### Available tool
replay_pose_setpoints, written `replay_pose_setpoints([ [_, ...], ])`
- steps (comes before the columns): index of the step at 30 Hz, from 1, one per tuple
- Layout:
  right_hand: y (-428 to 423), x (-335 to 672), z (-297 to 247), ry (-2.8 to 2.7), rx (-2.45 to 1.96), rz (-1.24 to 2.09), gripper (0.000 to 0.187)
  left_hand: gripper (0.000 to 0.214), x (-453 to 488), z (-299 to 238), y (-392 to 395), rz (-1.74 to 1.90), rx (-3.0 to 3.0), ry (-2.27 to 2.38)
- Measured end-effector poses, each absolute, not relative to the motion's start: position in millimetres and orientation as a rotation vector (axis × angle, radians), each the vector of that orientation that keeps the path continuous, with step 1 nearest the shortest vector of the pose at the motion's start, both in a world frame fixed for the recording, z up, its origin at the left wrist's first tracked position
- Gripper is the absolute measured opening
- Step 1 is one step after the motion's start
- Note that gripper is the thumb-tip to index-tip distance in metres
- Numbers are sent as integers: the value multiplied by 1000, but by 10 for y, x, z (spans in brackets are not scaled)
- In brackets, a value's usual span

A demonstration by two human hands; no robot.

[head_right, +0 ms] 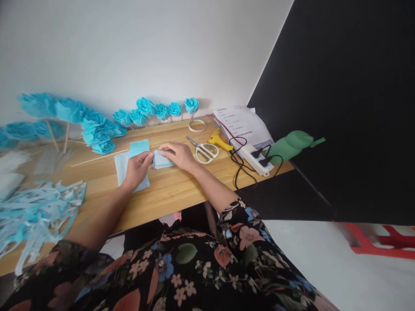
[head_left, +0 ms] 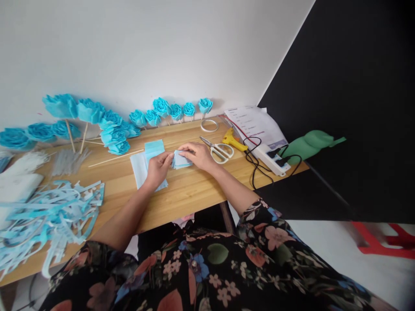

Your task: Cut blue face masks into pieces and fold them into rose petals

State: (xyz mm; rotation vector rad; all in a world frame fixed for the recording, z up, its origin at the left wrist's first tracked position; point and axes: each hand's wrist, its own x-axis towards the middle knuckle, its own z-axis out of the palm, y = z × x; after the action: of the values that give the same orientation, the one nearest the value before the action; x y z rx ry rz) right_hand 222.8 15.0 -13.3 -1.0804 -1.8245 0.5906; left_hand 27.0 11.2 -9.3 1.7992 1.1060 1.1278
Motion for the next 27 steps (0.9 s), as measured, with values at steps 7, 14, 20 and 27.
replay_pose_setpoints([
  [7, 167, 2258, -97, -1891, -934, 432, 6, 37, 271, -95, 136, 1117, 1605, 1107],
  [14, 179, 2298, -69, -2025, -832, 301, 5, 37, 246, -139, 184, 1174, 1578, 1187],
  [20, 168, 2261, -101, -2033, -899, 292, 6, 29, 263, -112, 158, 1151, 1648, 1183],
  [27, 165, 2261, -113, -1989, -995, 364, 18, 34, 268, -120, 141, 1118, 1726, 1139],
])
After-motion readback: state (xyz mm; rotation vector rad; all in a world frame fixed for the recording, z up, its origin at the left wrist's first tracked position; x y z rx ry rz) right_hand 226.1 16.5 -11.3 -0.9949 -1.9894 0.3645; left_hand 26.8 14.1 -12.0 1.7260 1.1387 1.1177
